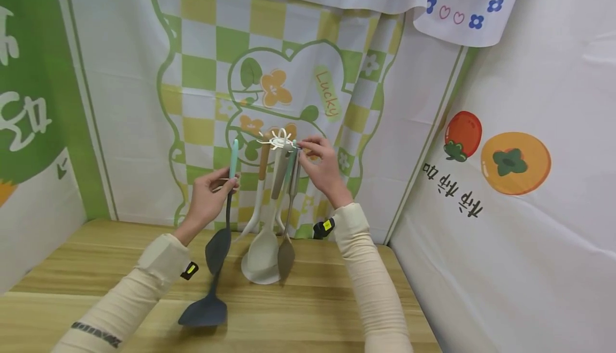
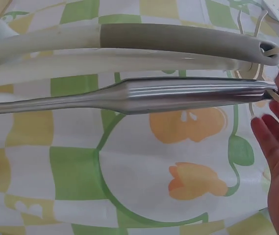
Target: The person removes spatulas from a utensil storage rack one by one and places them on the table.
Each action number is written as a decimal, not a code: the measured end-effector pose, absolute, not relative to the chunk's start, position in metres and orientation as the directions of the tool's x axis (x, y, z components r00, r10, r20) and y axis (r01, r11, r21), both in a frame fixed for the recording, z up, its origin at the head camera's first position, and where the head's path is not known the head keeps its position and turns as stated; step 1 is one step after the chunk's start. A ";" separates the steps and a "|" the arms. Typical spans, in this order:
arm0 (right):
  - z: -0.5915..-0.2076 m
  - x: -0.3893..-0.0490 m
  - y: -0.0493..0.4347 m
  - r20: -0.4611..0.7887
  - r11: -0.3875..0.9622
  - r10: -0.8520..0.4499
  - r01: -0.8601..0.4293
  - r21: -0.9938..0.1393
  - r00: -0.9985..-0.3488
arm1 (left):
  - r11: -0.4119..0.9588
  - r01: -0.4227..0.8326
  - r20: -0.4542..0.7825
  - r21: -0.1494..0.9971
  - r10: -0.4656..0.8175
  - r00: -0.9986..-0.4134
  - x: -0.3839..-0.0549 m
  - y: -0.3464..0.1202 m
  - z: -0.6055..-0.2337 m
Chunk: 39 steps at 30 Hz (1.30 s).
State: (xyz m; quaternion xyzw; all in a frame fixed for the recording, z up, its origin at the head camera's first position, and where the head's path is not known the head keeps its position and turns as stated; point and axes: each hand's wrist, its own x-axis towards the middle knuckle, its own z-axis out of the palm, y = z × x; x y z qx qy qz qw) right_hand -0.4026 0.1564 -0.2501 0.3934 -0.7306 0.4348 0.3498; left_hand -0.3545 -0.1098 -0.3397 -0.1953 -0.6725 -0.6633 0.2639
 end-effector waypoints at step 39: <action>-0.249 -0.378 0.142 0.781 0.227 -0.121 -0.783 -0.579 -0.613 | 0.114 0.575 0.586 0.810 -0.129 -0.800 -0.332 -0.145 -0.368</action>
